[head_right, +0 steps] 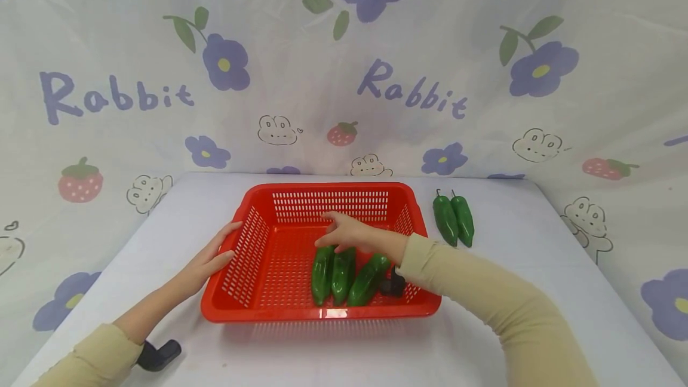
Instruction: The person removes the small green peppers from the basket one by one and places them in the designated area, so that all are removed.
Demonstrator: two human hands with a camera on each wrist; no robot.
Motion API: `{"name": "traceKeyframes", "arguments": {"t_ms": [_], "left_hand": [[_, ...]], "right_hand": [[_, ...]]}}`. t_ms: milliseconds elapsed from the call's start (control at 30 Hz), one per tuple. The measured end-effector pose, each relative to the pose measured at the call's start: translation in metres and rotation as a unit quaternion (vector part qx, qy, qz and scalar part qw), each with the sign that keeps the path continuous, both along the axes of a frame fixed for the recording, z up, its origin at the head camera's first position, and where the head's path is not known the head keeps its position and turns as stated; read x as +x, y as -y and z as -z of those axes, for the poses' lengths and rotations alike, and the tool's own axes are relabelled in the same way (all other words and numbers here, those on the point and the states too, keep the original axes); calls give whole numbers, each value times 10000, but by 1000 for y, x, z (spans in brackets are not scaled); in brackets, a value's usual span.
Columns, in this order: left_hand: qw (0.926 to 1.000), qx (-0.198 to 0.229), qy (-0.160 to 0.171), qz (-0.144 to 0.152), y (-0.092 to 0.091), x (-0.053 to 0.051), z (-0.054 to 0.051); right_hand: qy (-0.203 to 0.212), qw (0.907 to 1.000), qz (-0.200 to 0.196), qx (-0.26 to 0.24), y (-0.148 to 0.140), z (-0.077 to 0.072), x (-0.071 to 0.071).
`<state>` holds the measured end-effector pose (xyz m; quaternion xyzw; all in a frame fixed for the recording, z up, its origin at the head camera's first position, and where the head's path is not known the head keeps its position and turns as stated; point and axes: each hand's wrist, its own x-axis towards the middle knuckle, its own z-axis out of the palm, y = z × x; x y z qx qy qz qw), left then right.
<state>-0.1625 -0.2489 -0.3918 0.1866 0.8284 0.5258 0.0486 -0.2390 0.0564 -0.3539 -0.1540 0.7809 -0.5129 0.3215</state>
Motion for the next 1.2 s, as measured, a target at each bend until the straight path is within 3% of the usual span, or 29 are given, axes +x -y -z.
{"name": "traceKeyframes", "arguments": {"t_ms": [600, 1000, 1200], "left_hand": [[10000, 43, -7, 52, 0, -2, 0], [9999, 81, -1, 62, -1, -1, 1], [10000, 71, -19, 57, -1, -1, 2]], "right_hand": [[-351, 9984, 332, 279, 19, 15, 2], [-517, 9974, 61, 501, 30, 23, 8], [-917, 9910, -233, 943, 33, 27, 9]]}}
